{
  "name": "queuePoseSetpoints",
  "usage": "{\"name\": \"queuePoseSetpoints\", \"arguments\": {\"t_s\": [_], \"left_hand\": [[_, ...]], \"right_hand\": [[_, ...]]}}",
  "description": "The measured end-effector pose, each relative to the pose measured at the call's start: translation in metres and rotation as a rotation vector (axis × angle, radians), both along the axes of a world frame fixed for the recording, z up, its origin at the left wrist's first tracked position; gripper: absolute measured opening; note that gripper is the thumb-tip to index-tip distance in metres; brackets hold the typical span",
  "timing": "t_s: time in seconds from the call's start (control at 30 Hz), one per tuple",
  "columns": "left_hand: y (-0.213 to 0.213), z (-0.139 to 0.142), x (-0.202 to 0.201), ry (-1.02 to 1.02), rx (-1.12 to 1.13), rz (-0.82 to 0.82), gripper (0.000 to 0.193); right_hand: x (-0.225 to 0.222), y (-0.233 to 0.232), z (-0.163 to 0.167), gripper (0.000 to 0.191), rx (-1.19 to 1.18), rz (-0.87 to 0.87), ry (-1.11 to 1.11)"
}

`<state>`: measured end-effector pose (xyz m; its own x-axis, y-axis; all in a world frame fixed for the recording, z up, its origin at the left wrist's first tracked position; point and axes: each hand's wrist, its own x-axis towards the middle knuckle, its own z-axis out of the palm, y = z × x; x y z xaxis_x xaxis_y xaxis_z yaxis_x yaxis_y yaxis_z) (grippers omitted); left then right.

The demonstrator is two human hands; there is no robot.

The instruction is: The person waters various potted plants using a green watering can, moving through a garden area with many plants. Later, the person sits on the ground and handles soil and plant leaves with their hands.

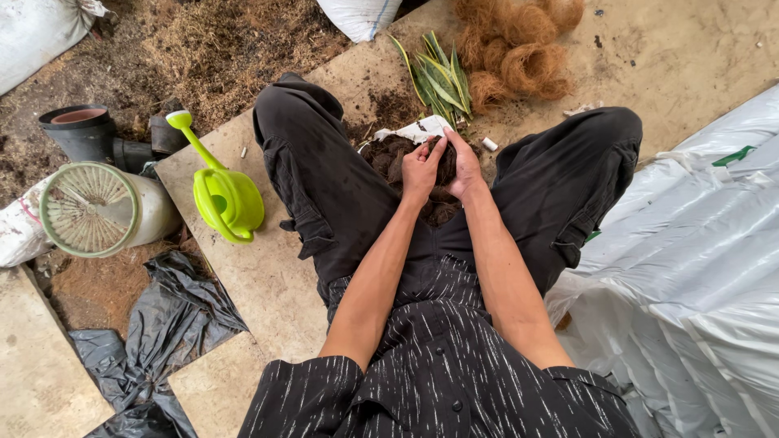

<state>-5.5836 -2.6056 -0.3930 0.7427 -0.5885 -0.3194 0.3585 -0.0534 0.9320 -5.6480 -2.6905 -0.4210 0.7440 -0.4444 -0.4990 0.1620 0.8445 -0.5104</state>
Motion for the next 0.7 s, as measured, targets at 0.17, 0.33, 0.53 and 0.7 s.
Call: {"name": "queuePoseSetpoints", "arguments": {"t_s": [0.17,0.33,0.53,0.7], "left_hand": [[-0.001,-0.012,-0.001,0.241,-0.228,-0.097,0.053],[-0.001,-0.024,-0.004,0.107,-0.14,-0.137,0.042],[0.001,-0.029,-0.006,0.002,-0.127,-0.097,0.035],[0.001,-0.026,-0.003,0.144,-0.148,-0.094,0.035]], "right_hand": [[0.004,-0.008,-0.006,0.041,0.131,-0.153,-0.051],[0.004,-0.015,-0.015,0.037,0.165,-0.161,-0.078],[0.005,-0.016,-0.017,0.035,0.17,-0.153,-0.081],[0.007,-0.016,-0.014,0.039,0.156,-0.121,-0.057]]}}
